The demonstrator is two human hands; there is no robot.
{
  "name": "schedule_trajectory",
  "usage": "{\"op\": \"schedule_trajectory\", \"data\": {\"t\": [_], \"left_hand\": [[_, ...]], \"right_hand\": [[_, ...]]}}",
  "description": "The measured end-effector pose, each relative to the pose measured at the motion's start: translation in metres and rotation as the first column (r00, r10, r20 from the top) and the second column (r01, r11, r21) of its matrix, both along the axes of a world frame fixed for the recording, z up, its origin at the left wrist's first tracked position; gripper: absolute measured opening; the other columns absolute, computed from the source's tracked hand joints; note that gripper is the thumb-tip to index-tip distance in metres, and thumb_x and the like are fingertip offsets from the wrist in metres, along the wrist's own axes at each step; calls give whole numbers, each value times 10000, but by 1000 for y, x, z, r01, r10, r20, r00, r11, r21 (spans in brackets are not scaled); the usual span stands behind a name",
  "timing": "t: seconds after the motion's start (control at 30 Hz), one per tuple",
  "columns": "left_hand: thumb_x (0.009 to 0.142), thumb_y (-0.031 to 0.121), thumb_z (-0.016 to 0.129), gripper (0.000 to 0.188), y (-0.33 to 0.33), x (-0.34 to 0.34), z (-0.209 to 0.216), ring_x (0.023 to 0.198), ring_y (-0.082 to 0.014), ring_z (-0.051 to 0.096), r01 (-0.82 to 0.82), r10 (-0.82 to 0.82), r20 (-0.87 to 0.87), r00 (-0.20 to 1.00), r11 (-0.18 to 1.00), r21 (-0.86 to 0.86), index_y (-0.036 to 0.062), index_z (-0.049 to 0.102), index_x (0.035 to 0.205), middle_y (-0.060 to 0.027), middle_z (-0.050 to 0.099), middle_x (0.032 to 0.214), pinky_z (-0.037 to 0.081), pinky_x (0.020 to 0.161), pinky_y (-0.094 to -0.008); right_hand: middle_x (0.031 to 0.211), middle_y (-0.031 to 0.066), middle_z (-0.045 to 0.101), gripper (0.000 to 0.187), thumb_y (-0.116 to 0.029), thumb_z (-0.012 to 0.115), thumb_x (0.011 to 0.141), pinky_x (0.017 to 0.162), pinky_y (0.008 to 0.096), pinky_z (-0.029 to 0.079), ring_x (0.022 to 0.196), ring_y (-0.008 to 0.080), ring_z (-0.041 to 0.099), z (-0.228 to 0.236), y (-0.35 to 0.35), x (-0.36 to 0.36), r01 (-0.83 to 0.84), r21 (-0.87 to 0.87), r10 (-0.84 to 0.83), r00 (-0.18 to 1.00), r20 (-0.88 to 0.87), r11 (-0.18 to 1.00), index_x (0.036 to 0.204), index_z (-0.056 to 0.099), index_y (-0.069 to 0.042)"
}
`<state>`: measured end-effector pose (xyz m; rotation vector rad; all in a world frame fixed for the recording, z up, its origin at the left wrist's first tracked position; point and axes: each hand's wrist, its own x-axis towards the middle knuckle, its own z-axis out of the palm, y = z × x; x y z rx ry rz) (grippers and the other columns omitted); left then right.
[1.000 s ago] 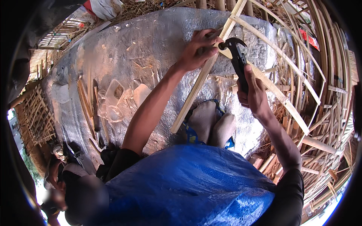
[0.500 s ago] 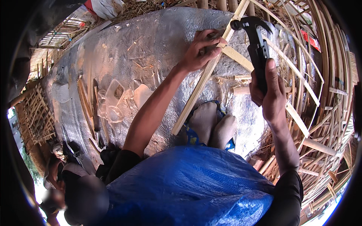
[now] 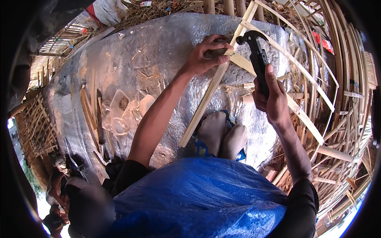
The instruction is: The person builds a small wooden frame by aligning wood strips and securing them with a hammer, then places the frame onto a larger wooden structure.
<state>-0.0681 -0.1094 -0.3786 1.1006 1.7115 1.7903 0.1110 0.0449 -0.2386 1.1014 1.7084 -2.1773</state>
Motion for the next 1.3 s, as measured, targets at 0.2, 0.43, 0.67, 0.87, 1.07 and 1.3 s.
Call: {"op": "schedule_trajectory", "data": {"t": [0.2, 0.43, 0.67, 0.87, 1.07, 1.3], "left_hand": [[812, 256, 778, 364, -2, 4, 6, 1258, -260, 515, -37, 40, 44, 998, 997, -62, 87, 719, 1129, -107, 563, 1305, 432, 1057, -380], [819, 316, 774, 367, -5, 0, 9, 1196, -250, 563, -138, 112, -347, 931, 989, -50, 144, 735, 1141, -89, 575, 1319, 450, 1035, -398], [825, 241, 777, 332, -8, 1, 17, 1177, -229, 567, -142, 113, -316, 942, 987, -71, 131, 733, 1135, -88, 588, 1291, 478, 994, -387], [830, 115, 748, 142, -18, 7, 24, 1028, -177, 602, -317, 315, 37, 948, 940, 126, 47, 753, 955, -101, 640, 1141, 499, 848, -325], [829, 10, 709, 110, -21, 2, 49, 966, -135, 592, -282, 301, -35, 953, 924, 258, 17, 752, 930, -96, 628, 1111, 491, 790, -289], [806, 13, 726, 120, -22, 3, 61, 963, -139, 569, -259, 291, -108, 951, 935, 243, 42, 767, 915, -89, 609, 1135, 481, 858, -316]], "right_hand": [[495, -69, 306, 584, -627, 417, 982, 379, 246, 158, 384, 48, 237, -3, 1, -2, 30, -30, -30, 1000, -8, 999, 774, 526, -92], [498, -68, 307, 574, -626, 405, 986, 374, 245, 162, 386, 47, 236, -14, -3, 1, 13, -56, -13, 1000, 3, 998, 777, 512, -102], [504, -64, 318, 583, -631, 396, 986, 376, 242, 165, 388, 49, 237, -18, -5, 4, 7, -68, -7, 1000, -3, 998, 783, 511, -97], [504, -68, 319, 598, -642, 400, 979, 375, 239, 163, 385, 41, 245, -19, -5, 3, 8, -38, -8, 1000, 21, 999, 804, 532, -86], [542, -73, 305, 557, -610, 439, 983, 385, 241, 178, 419, 37, 249, -20, -5, 3, -4, -68, 4, 1000, -10, 998, 778, 483, -94], [541, -68, 307, 564, -618, 432, 981, 386, 239, 180, 419, 38, 257, -22, -5, 4, -8, -67, 7, 1000, -6, 998, 768, 472, -98]]}}
